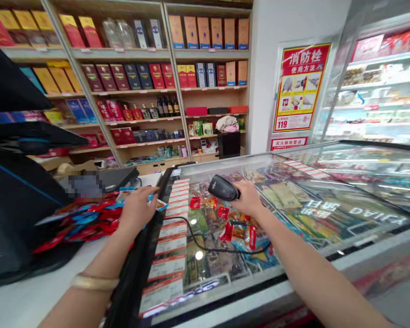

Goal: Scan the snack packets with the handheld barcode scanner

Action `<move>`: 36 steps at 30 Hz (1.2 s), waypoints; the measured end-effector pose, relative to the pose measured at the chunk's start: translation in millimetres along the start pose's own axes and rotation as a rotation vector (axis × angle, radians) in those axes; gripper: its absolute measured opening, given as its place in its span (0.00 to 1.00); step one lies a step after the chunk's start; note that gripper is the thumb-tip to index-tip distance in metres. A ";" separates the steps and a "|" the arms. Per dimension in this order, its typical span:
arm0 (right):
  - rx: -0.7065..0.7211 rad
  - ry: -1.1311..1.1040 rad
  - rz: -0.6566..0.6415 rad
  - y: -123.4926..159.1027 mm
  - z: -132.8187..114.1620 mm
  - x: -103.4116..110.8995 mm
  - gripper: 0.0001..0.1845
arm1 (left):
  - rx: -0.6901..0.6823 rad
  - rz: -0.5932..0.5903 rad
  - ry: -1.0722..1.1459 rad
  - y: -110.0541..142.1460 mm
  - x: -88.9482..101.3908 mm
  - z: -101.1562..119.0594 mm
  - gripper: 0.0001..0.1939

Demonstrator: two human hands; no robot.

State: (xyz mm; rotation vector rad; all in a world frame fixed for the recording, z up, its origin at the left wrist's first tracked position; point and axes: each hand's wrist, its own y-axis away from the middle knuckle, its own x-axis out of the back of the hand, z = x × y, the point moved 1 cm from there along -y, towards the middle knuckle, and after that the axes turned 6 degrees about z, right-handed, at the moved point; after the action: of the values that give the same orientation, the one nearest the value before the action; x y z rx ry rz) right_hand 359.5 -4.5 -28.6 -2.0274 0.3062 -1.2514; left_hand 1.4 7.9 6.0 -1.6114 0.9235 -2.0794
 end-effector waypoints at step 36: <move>0.215 -0.002 -0.053 2.2 -7.9 -1.7 0.19 | 0.831 0.236 1.111 20.0 -29.8 64.3 0.23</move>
State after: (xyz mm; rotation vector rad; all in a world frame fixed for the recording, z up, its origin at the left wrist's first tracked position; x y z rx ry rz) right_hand 352.4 -8.8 -29.1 -1.8634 0.1118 -1.2585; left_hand 68.9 -5.8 -20.1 0.1189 0.3232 -2.5832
